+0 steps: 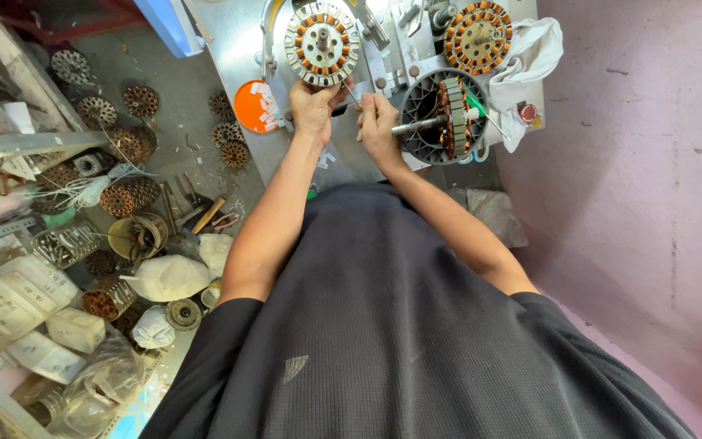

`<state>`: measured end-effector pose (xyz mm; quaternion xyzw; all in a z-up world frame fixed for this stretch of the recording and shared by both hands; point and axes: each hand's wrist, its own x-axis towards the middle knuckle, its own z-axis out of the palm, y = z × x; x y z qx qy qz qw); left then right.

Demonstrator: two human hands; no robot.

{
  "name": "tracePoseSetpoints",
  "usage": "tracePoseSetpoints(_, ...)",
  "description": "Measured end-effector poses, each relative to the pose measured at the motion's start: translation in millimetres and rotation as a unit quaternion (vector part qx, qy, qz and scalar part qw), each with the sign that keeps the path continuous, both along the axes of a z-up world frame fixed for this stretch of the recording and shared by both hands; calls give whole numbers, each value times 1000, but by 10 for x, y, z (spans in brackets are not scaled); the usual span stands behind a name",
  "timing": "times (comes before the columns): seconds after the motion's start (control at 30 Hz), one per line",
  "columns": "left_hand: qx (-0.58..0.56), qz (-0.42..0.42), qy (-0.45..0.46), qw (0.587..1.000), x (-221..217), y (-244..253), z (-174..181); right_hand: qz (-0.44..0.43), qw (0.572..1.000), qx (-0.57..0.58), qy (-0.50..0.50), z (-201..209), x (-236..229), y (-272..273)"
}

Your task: The person uses a green screwdriver to tighten components on a motor stator held in a jig. They then pick up a circular copper-wound rotor, place it into the jig, and secure it using a metal bar and a red knob. The person continues to use the screwdriver on the stator and rotor assembly.

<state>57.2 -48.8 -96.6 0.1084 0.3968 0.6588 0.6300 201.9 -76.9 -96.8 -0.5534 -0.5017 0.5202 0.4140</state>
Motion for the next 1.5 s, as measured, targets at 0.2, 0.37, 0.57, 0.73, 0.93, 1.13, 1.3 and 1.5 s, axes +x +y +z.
tracePoseSetpoints(0.2, -90, -36, 99, 990, 9, -26, 8, 18, 988, -149, 35, -92, 82, -45)
tracePoseSetpoints(0.37, -136, 20, 129, 982, 47, 94, -39, -5, 929, -300, 215, -101, 35, 140)
tracePoseSetpoints(0.57, -146, 44, 109, 982, 51, 139, -83, 32, 924, -316, 214, -45, 49, 146)
tracePoseSetpoints(0.73, -142, 59, 89, 984, 60, 143, -126, 34, 969, -226, 98, -70, -61, 151)
tracePoseSetpoints(0.93, -148, 51, 68, 985, 45, 184, -105, 35, 973, 109, -198, -63, -69, 86)
tracePoseSetpoints(1.13, -177, 39, 99, 978, 59, 175, -50, 24, 958, -253, 136, 7, -75, 105)
tracePoseSetpoints(1.3, -229, 58, 111, 965, 88, 273, -17, -3, 911, -338, 236, -23, -85, 196)
tracePoseSetpoints(1.5, -235, 81, 99, 963, 111, 271, -63, -7, 985, -33, -167, -47, -141, 169)
